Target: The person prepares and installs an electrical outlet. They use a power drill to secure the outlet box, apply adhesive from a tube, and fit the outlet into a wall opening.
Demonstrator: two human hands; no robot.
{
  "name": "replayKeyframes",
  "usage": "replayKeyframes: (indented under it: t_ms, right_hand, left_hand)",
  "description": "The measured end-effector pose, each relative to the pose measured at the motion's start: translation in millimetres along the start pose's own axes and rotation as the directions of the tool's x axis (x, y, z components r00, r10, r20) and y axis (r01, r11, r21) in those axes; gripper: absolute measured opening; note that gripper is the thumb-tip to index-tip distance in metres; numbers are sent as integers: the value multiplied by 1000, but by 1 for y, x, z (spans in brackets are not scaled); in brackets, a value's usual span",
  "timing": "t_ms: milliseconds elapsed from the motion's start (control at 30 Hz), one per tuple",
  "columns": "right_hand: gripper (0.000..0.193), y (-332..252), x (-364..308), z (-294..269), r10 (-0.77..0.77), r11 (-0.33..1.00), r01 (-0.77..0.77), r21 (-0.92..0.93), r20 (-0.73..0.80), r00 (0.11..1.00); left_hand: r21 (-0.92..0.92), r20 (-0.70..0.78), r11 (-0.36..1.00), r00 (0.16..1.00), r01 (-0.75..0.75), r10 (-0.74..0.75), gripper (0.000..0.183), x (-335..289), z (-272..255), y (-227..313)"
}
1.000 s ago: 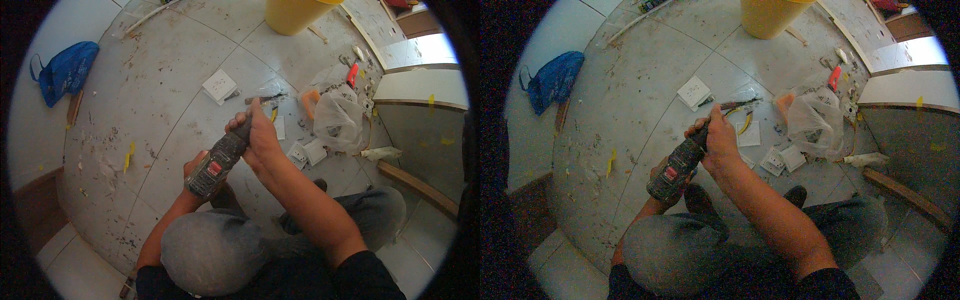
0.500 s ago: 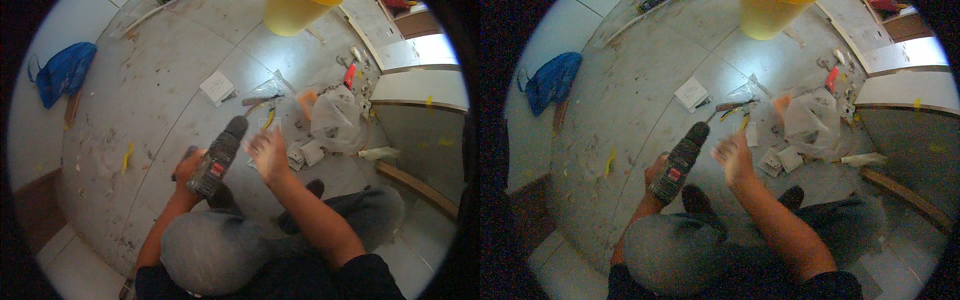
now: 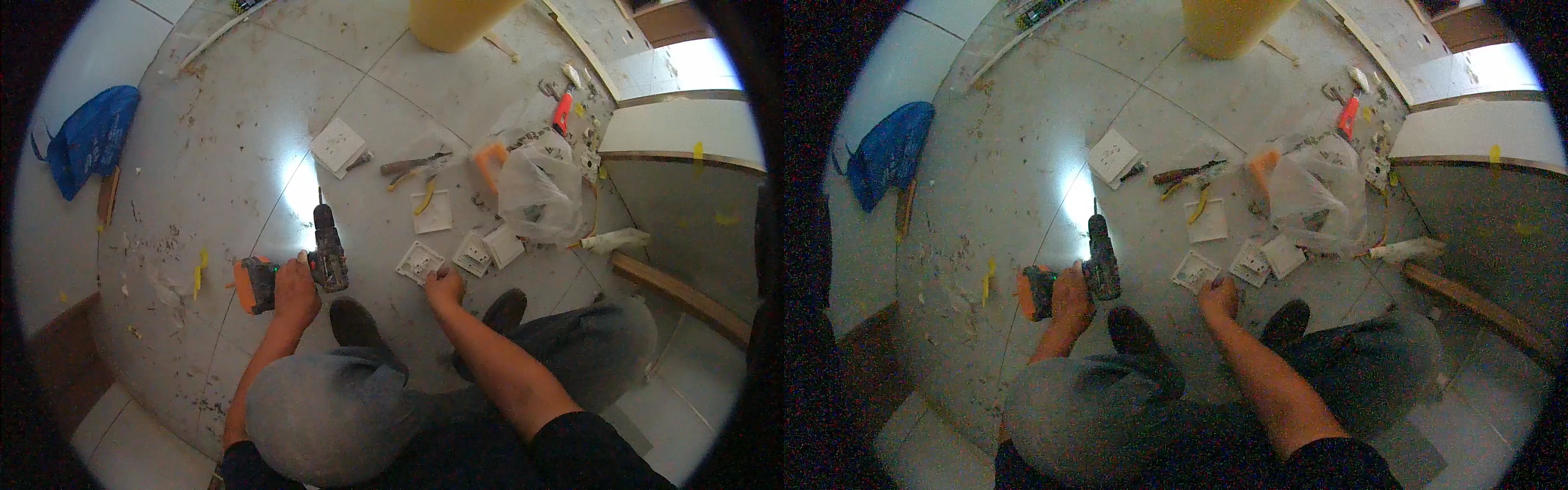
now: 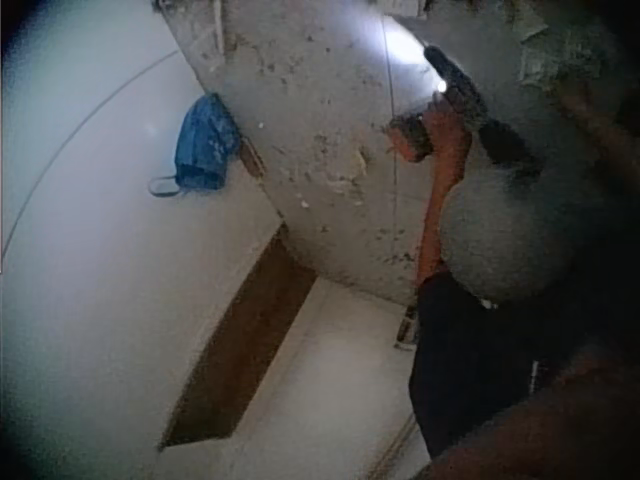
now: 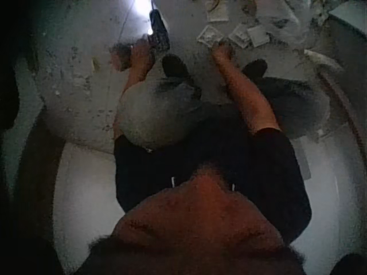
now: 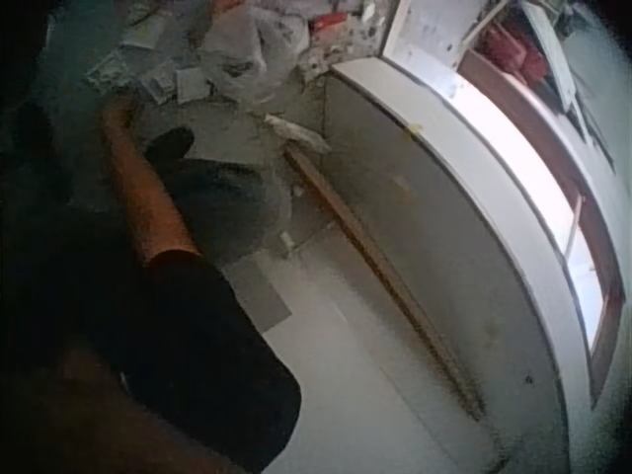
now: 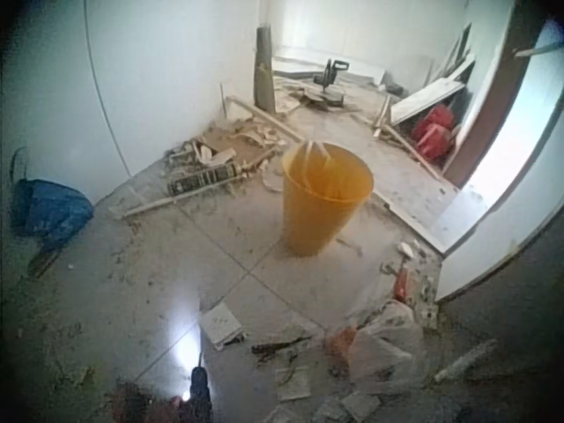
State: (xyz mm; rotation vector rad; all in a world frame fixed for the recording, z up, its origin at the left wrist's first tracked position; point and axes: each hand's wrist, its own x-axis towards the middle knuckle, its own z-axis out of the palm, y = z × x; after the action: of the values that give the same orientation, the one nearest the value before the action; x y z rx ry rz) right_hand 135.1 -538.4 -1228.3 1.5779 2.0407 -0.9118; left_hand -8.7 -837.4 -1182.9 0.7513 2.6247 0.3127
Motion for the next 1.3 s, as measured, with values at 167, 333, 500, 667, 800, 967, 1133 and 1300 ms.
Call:
replayKeyframes:
  t_ms: [167, 333, 500, 667, 800, 967, 1133, 1300]
  right_hand:
    - [28, 9, 2, 2, -42, 996, 35, -84, -74, 996]
    - [35, 4, -5, 1, -38, 999, 37, -22, -81, 996]
    - [34, 3, -1, -1, 7, 999, -8, -36, -42, 999]
    - [33, 9, 1, 2, 27, 998, -31, -60, -72, 997]
    - [39, 4, -10, -14, -9, 998, 5, -67, -67, 998]
    - [37, -13, -31, -64, -99, 995, 100, 22, -55, 994]
    - [48, 5, -36, -96, -197, 970, 212, 123, -121, 973]
    - [50, 3, -29, -115, -260, 899, 262, 352, -53, 964]
  left_hand:
    - [6, -108, 999, 993, 47, -46, 67, 15, 29, -1]
    - [25, -86, 993, 990, 117, -115, 70, 18, 41, -6]
    - [80, -115, 991, 989, 106, -97, 76, 28, 11, 16]
    - [-51, -157, 998, 987, -44, 36, 68, 44, -41, 58]
    - [-264, -133, 880, 918, -395, 372, 48, 77, -19, 77]
    - [-237, 66, 814, 828, -530, 557, 34, 132, 21, 135]
    - [-293, 88, 818, 838, -495, 539, 33, 145, 49, 165]
    - [-860, 336, 499, 855, 108, 394, 43, 117, 53, 182]
